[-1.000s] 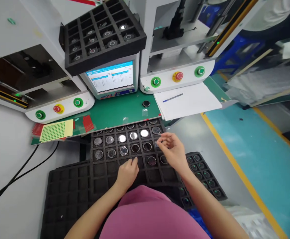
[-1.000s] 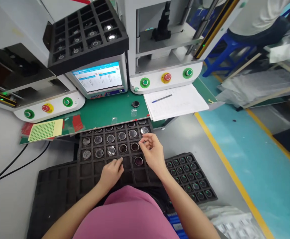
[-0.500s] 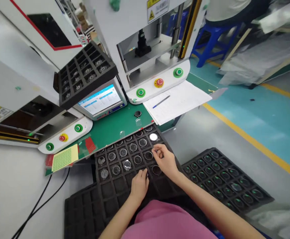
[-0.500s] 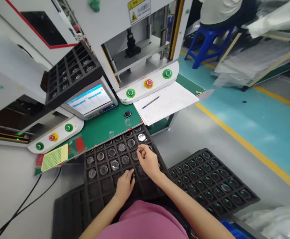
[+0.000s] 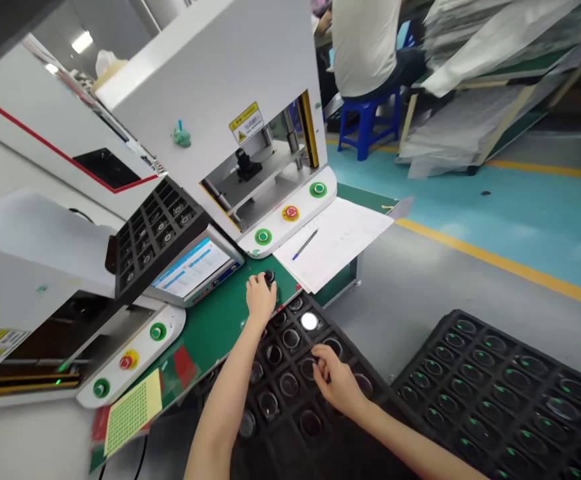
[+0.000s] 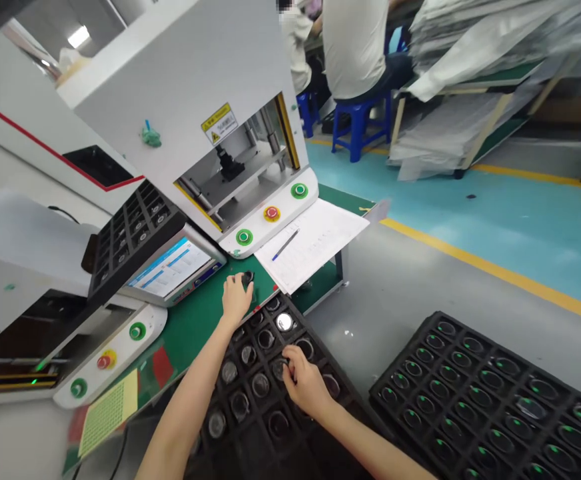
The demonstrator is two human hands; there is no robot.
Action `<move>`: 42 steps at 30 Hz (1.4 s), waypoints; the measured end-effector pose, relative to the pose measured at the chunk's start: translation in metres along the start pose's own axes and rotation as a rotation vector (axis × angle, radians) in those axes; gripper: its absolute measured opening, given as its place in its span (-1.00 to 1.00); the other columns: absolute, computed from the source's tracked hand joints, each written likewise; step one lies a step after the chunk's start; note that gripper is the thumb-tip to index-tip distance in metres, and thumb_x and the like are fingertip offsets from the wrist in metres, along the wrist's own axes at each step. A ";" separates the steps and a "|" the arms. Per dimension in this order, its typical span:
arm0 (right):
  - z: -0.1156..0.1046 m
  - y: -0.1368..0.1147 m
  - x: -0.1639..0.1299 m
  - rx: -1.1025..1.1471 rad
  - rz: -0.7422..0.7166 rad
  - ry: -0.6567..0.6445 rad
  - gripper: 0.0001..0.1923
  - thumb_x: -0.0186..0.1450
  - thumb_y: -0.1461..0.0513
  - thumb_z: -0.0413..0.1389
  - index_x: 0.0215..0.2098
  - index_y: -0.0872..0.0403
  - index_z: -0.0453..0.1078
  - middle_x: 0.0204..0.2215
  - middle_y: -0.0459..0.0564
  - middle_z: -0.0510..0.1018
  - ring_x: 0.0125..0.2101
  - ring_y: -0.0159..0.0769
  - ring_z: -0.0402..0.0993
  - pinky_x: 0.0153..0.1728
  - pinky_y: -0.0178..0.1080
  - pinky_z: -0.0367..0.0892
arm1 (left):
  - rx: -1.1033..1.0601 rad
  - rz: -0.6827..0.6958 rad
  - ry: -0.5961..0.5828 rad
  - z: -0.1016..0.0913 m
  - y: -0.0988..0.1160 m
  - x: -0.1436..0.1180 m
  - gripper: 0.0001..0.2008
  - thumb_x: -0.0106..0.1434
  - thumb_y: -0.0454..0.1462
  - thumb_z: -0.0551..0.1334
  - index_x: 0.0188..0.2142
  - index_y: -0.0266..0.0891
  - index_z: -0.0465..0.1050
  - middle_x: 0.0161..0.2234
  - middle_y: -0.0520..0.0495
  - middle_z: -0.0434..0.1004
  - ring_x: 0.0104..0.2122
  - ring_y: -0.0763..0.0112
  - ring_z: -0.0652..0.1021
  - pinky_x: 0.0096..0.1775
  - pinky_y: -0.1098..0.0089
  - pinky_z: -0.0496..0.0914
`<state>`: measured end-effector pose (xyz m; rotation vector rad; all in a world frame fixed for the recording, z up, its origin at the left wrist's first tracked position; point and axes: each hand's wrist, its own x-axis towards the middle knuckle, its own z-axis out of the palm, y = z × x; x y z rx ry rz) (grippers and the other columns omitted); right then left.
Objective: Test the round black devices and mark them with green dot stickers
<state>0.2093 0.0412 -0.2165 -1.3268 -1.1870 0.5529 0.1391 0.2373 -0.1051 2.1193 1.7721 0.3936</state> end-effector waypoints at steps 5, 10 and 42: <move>0.004 0.001 0.006 -0.049 0.001 0.037 -0.85 0.29 0.30 -0.05 -0.19 -0.01 0.27 -0.48 -0.10 0.47 -0.69 -0.39 0.35 -0.65 -0.32 0.36 | -0.230 -0.097 -0.099 0.005 0.008 0.058 -0.67 0.32 -0.19 0.23 0.04 -0.27 0.39 0.06 -0.18 0.42 0.00 0.17 0.49 0.00 0.04 0.43; 0.004 0.002 0.002 -0.044 0.055 0.023 -0.89 0.29 0.24 -0.03 -0.20 0.00 0.28 -0.60 -0.18 0.36 -0.71 -0.37 0.32 -0.66 -0.31 0.34 | -0.645 -0.205 -0.188 -0.030 0.001 0.042 -0.70 0.36 -0.15 0.19 -0.03 -0.31 0.42 -0.09 -0.15 0.52 -0.17 0.31 0.56 -0.14 0.18 0.50; -0.030 -0.222 0.025 0.451 -0.151 -0.169 -0.62 0.22 0.49 0.16 -0.14 -0.05 0.30 -0.35 -0.09 0.46 -0.32 -0.30 0.50 -0.27 -0.20 0.49 | -0.647 0.186 0.326 -0.127 -0.014 -0.269 -0.81 0.27 -0.33 0.27 -0.15 -0.08 0.57 -0.24 0.02 0.67 -0.24 0.32 0.63 0.13 0.11 0.35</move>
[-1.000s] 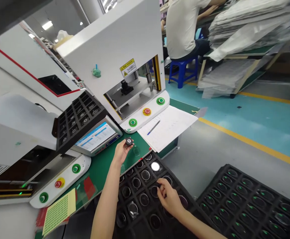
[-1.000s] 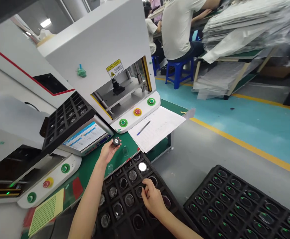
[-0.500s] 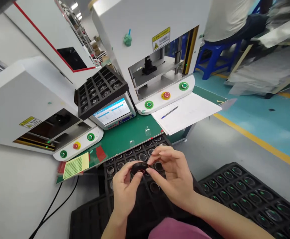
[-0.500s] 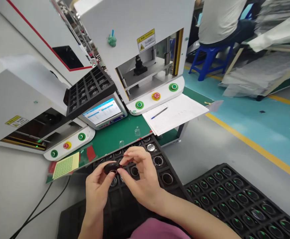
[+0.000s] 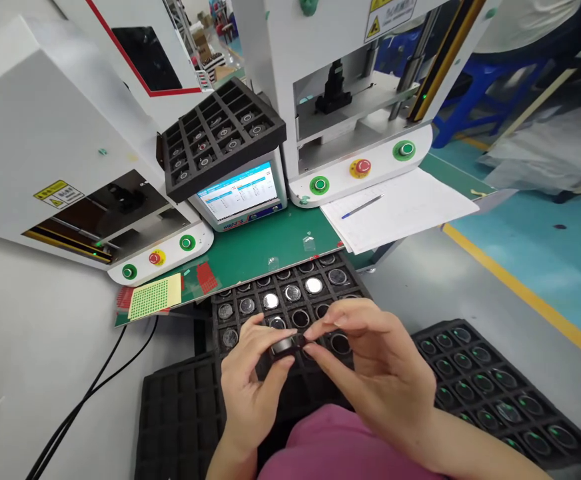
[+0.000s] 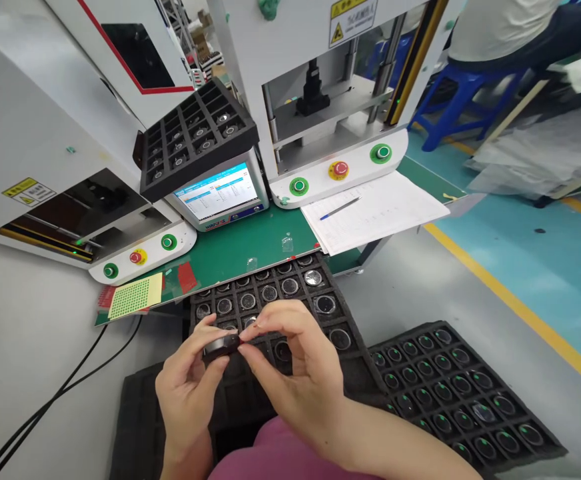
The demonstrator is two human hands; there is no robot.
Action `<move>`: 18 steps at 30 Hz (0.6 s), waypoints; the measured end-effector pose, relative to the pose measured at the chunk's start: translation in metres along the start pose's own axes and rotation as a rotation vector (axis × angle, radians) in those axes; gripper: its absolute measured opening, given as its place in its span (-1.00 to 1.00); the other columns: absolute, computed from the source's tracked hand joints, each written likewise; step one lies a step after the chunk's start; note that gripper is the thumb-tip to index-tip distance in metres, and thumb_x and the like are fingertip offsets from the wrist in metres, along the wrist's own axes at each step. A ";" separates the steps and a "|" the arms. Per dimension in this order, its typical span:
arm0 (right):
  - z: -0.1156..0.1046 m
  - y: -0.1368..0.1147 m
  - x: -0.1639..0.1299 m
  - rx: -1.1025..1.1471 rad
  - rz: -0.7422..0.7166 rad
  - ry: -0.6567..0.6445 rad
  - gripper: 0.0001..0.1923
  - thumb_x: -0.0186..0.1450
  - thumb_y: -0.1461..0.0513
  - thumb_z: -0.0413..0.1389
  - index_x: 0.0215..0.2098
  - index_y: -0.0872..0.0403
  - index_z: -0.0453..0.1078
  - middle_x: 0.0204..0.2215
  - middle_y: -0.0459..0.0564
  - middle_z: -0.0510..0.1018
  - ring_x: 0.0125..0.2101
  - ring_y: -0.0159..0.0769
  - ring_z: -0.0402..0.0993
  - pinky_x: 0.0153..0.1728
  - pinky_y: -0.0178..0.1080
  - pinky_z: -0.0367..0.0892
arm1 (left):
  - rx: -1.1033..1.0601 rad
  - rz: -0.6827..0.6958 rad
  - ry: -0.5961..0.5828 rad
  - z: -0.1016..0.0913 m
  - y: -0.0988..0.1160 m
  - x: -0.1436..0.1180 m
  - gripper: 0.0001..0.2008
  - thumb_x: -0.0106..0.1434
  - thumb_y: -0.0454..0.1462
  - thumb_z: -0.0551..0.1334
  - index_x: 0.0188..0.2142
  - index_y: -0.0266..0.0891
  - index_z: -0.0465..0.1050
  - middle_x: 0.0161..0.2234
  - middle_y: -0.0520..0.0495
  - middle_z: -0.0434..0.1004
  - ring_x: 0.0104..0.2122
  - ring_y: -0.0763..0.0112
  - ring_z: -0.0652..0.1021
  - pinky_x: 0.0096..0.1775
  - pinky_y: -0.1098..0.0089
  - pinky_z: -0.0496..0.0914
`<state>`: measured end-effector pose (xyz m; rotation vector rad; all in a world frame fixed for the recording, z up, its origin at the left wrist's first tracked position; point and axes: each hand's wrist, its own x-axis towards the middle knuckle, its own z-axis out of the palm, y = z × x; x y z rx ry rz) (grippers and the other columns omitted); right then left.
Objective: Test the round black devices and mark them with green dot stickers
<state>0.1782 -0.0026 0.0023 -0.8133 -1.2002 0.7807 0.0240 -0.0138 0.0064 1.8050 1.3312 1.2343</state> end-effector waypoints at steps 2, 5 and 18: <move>-0.003 0.001 0.002 -0.007 -0.019 -0.044 -0.63 0.22 0.49 0.16 -0.14 -0.04 0.30 -0.36 -0.09 0.45 -0.34 -0.30 0.49 -0.29 -0.19 0.48 | 0.006 0.107 -0.011 -0.002 -0.003 0.001 -0.79 0.27 -0.34 0.27 -0.11 -0.11 0.55 -0.26 0.01 0.66 -0.27 0.33 0.62 0.10 0.09 0.39; -0.012 0.002 0.007 0.014 0.002 -0.165 -0.64 0.22 0.48 0.16 -0.14 -0.03 0.31 -0.33 -0.08 0.42 -0.34 -0.32 0.46 -0.32 -0.22 0.45 | 0.003 0.163 -0.042 -0.005 -0.005 0.005 -0.79 0.27 -0.33 0.28 -0.10 -0.12 0.54 -0.30 0.02 0.65 -0.33 0.38 0.61 0.07 0.11 0.42; -0.022 0.002 0.013 0.136 0.067 -0.308 -0.58 0.24 0.49 0.13 -0.06 -0.08 0.32 -0.17 -0.01 0.47 -0.26 -0.34 0.51 -0.29 -0.27 0.49 | -0.055 0.184 -0.117 -0.004 -0.003 0.008 -0.82 0.28 -0.29 0.29 -0.11 -0.15 0.53 -0.32 0.04 0.62 -0.34 0.46 0.57 0.13 0.18 0.35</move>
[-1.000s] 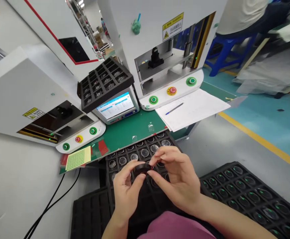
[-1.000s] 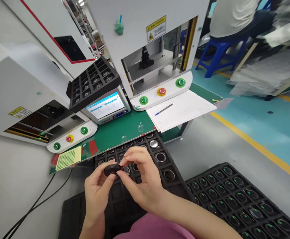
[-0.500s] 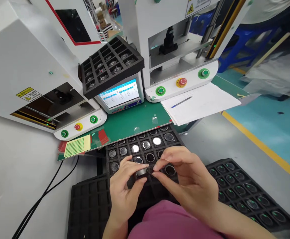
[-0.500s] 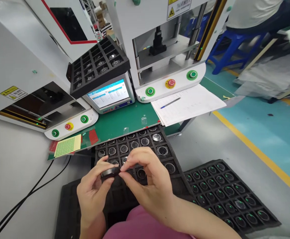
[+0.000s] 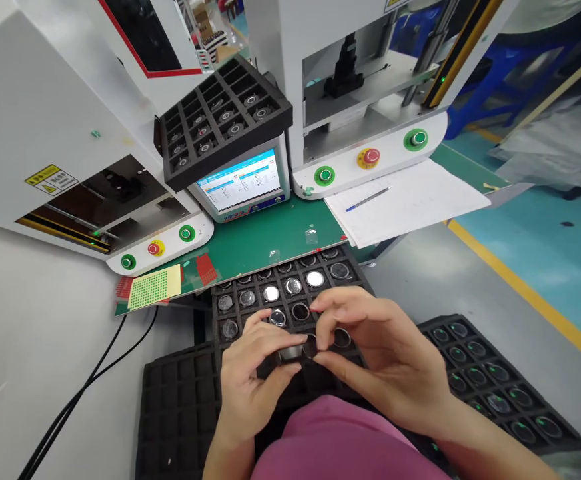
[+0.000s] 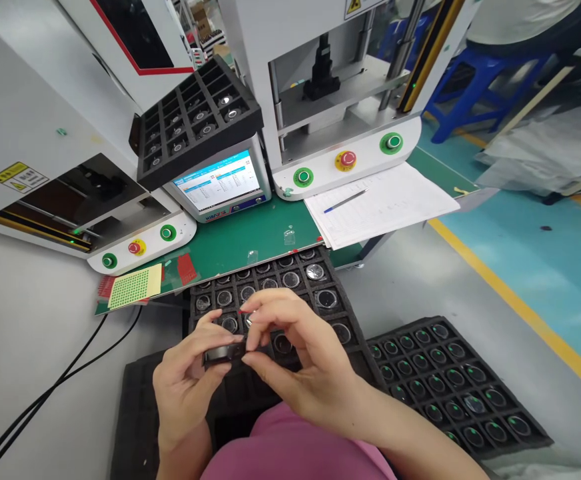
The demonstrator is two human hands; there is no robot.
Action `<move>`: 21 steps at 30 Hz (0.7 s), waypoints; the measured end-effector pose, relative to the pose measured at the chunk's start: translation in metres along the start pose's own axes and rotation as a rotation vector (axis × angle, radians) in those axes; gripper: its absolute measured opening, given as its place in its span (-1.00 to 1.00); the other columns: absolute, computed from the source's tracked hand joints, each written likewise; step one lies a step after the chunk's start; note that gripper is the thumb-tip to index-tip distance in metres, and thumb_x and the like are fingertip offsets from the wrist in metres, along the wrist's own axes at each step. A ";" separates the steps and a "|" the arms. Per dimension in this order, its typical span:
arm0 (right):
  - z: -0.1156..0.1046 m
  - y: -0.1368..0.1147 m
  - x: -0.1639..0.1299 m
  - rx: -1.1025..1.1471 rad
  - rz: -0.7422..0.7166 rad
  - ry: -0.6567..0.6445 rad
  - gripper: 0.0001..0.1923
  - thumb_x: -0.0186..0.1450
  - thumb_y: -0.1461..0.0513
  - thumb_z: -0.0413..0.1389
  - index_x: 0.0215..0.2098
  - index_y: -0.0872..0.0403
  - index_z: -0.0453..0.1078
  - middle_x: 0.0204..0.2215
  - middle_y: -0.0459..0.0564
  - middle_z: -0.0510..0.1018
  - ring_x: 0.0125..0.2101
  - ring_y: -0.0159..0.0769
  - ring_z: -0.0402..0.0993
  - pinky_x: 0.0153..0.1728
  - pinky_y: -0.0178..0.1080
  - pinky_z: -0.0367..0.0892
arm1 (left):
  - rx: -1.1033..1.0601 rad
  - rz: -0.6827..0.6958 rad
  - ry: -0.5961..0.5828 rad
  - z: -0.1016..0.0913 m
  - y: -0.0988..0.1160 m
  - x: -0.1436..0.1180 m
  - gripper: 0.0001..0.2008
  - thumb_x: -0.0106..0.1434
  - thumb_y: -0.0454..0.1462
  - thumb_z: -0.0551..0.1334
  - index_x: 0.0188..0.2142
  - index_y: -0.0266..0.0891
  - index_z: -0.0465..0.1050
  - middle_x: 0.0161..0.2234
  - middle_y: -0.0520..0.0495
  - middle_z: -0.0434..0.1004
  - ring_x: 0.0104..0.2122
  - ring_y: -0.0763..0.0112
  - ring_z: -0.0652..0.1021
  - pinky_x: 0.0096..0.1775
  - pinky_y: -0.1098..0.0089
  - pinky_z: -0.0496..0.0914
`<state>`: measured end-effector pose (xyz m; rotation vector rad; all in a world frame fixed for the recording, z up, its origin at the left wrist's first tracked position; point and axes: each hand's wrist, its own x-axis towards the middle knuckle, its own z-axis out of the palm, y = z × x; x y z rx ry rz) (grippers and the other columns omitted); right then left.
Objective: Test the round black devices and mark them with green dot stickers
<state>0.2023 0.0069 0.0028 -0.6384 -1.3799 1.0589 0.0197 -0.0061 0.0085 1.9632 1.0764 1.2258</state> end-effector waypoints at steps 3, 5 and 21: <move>0.004 0.002 -0.003 -0.073 -0.051 0.083 -0.58 0.20 0.48 0.19 -0.08 -0.06 0.34 -0.24 -0.02 0.52 -0.16 -0.25 0.54 -0.15 -0.17 0.52 | -0.006 0.005 0.012 0.000 -0.001 0.000 -0.81 0.28 -0.30 0.29 -0.10 -0.15 0.53 -0.32 0.04 0.62 -0.33 0.47 0.57 0.14 0.18 0.34; 0.006 0.003 -0.004 -0.102 -0.070 0.130 -0.57 0.19 0.49 0.19 -0.08 -0.05 0.35 -0.29 -0.04 0.54 -0.20 -0.26 0.56 -0.13 -0.17 0.53 | -0.005 0.004 0.014 0.000 -0.002 0.000 -0.80 0.28 -0.31 0.29 -0.09 -0.15 0.52 -0.31 0.04 0.62 -0.32 0.47 0.57 0.14 0.20 0.33; -0.006 0.006 -0.004 -0.101 -0.065 -0.087 -0.59 0.26 0.49 0.11 -0.03 -0.06 0.31 -0.13 0.02 0.47 -0.25 -0.33 0.53 -0.30 -0.26 0.52 | -0.060 0.000 -0.019 0.001 -0.003 0.000 -0.80 0.29 -0.31 0.28 -0.09 -0.16 0.52 -0.27 0.03 0.63 -0.31 0.46 0.57 0.15 0.20 0.30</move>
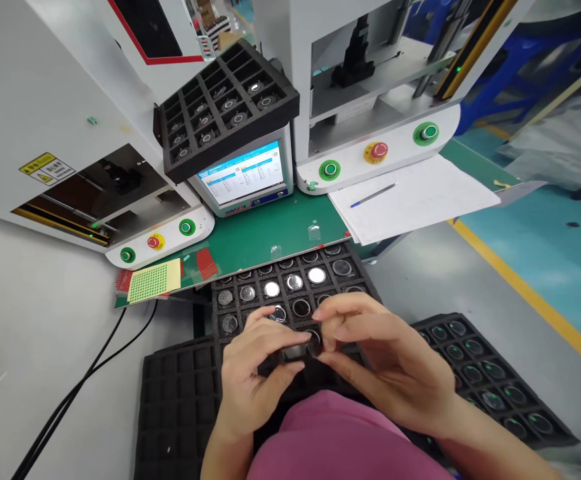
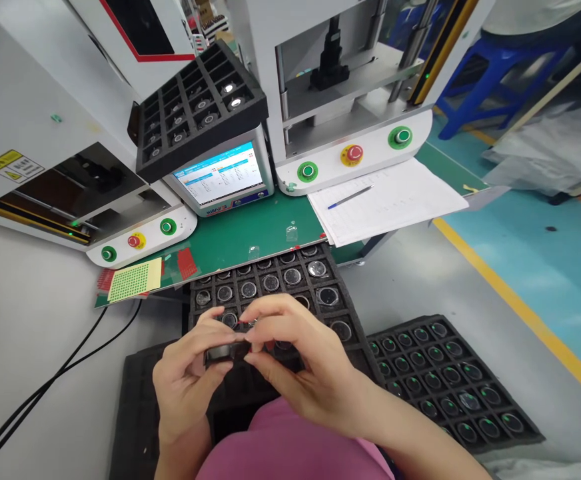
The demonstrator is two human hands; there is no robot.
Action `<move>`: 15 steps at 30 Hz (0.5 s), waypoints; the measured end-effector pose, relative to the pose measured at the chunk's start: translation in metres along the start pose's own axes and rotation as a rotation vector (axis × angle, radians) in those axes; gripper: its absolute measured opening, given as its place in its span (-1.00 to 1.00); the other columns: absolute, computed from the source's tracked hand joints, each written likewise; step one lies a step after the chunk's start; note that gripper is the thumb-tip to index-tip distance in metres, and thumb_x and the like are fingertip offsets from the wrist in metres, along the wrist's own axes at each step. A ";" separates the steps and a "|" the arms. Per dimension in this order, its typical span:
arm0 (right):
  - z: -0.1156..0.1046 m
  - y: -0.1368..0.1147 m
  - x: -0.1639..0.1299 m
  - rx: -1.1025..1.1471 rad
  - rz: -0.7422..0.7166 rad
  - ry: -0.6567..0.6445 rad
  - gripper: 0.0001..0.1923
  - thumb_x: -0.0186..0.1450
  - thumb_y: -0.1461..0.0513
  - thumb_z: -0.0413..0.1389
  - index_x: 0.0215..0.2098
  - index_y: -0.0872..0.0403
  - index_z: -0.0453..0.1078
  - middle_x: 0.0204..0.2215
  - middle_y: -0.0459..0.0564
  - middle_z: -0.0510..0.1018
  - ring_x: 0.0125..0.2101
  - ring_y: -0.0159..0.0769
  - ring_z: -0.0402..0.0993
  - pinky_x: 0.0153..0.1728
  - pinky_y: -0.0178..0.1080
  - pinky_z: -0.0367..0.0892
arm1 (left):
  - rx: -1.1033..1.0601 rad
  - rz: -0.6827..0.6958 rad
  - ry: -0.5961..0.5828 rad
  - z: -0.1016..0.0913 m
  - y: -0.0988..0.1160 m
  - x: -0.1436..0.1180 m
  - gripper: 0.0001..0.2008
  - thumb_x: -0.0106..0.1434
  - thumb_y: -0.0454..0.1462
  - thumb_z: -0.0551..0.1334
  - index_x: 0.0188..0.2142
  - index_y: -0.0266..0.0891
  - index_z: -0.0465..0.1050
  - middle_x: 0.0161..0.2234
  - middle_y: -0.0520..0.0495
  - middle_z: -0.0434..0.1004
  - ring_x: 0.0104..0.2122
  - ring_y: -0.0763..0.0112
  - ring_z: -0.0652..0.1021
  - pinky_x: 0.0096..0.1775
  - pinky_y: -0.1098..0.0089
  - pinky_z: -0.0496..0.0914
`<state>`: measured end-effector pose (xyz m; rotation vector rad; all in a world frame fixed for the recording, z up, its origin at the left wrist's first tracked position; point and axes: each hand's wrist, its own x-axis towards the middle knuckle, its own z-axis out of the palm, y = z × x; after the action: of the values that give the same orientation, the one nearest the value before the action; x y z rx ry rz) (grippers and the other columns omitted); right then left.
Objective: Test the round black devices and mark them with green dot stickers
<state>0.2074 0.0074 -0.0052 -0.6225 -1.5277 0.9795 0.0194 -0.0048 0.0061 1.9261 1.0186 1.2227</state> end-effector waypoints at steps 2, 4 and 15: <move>0.005 0.000 0.001 -0.021 -0.041 0.099 -0.54 0.23 0.51 0.14 -0.02 -0.06 0.32 -0.21 0.00 0.51 -0.14 -0.25 0.53 -0.23 -0.21 0.53 | -0.003 0.011 0.018 0.000 -0.001 0.001 -0.80 0.28 -0.31 0.29 -0.09 -0.16 0.52 -0.28 0.02 0.63 -0.31 0.46 0.57 0.14 0.19 0.31; 0.009 0.000 0.001 -0.040 -0.073 0.177 -0.47 0.19 0.54 0.16 0.02 -0.05 0.31 -0.29 -0.03 0.56 -0.04 -0.20 0.50 -0.09 -0.14 0.51 | -0.002 0.015 0.034 0.001 -0.002 0.001 -0.80 0.27 -0.32 0.29 -0.09 -0.16 0.52 -0.29 0.02 0.62 -0.32 0.45 0.57 0.12 0.19 0.33; 0.009 -0.001 -0.003 -0.107 -0.106 0.208 -0.43 0.11 0.57 0.21 -0.01 -0.03 0.36 -0.36 -0.06 0.60 -0.13 -0.23 0.54 -0.15 -0.21 0.55 | -0.015 -0.004 0.027 0.000 -0.004 0.002 -0.82 0.27 -0.29 0.29 -0.12 -0.16 0.54 -0.33 0.00 0.65 -0.37 0.41 0.59 0.05 0.15 0.41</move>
<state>0.1992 0.0023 -0.0060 -0.6897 -1.4193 0.7323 0.0186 -0.0016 0.0039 1.9006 1.0234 1.2535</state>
